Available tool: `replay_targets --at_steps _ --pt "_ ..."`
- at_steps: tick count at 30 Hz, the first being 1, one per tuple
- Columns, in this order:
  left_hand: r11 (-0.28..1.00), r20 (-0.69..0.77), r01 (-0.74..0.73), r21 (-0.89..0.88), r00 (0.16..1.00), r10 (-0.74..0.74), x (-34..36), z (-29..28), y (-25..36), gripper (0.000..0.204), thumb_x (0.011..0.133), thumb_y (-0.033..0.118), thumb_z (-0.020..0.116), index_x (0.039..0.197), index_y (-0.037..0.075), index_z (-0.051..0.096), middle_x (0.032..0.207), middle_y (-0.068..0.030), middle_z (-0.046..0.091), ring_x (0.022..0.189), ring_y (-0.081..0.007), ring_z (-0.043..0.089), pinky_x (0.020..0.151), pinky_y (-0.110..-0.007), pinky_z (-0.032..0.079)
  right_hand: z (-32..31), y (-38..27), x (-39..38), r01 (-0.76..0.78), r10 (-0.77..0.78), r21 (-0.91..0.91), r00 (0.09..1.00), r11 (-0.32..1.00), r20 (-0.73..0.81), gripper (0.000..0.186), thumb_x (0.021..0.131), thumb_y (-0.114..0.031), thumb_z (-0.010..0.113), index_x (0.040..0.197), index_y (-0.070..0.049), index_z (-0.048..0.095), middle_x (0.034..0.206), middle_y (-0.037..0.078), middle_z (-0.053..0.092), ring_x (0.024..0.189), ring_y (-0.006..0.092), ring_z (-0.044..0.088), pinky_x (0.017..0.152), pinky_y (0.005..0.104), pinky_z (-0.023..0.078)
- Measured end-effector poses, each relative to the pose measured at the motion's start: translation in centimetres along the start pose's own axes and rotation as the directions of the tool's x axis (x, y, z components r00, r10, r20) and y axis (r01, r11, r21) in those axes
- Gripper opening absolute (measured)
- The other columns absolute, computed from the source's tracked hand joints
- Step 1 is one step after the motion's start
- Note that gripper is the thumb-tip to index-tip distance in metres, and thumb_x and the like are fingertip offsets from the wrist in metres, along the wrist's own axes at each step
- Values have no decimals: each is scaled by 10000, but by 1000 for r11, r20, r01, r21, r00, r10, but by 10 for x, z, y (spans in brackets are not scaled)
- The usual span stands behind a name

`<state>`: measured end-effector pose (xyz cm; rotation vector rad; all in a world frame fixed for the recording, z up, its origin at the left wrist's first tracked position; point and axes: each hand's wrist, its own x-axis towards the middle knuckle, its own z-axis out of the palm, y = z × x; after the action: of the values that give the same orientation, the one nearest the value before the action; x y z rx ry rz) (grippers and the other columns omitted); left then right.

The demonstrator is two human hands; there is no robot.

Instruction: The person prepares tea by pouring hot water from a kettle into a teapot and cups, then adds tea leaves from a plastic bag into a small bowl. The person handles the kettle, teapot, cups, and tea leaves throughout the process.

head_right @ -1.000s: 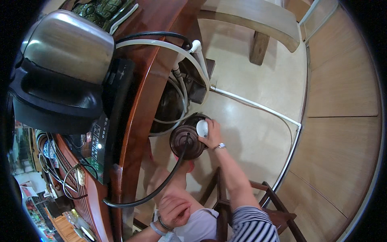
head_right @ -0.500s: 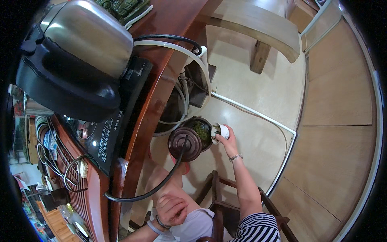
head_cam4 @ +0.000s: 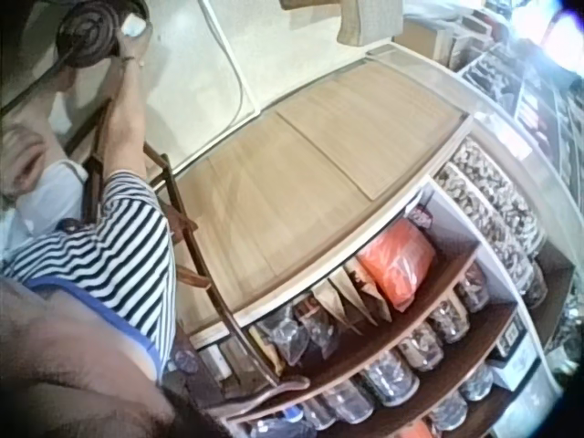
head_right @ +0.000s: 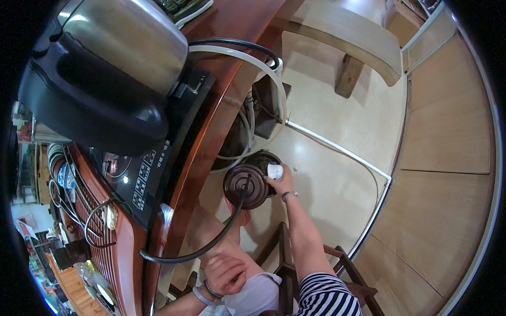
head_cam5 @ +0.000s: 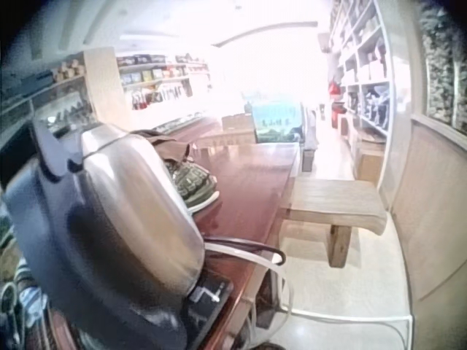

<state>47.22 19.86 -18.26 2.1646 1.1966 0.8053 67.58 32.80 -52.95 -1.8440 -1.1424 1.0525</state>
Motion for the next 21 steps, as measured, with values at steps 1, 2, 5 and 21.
replay_targets --at_steps 1,2,5,21 --pt "1000 1 9 -2 1000 -9 -1 0 1 176 647 40 732 816 86 713 846 -36 690 720 -202 655 691 -335 501 -6 -1 -1 -198 193 128 980 972 57 830 675 -352 860 1305 32 480 1128 172 636 1019 318 637 885 403 524" --pt "1000 1 17 -3 1000 -17 -1 -1 3 176 648 40 732 816 86 714 846 -36 690 723 -203 656 693 -335 501 -11 -3 -5 -291 272 237 956 927 110 690 777 -360 797 1286 6 511 1059 102 668 910 233 681 760 362 583" --pt "1000 -11 30 4 1000 -30 -3 -1 5 173 651 42 731 818 86 717 841 -35 690 729 -206 658 699 -334 502 -22 -3 -25 -590 387 678 805 440 449 529 863 -359 727 1246 -40 550 1006 78 655 827 174 669 654 323 585" --pt "999 35 25 26 999 -26 -3 -4 3 162 664 64 735 823 85 720 857 -41 694 738 -206 653 717 -328 497 6 7 12 -481 267 868 858 121 438 497 883 -350 692 1260 -68 532 1198 99 628 1090 266 640 932 476 557"
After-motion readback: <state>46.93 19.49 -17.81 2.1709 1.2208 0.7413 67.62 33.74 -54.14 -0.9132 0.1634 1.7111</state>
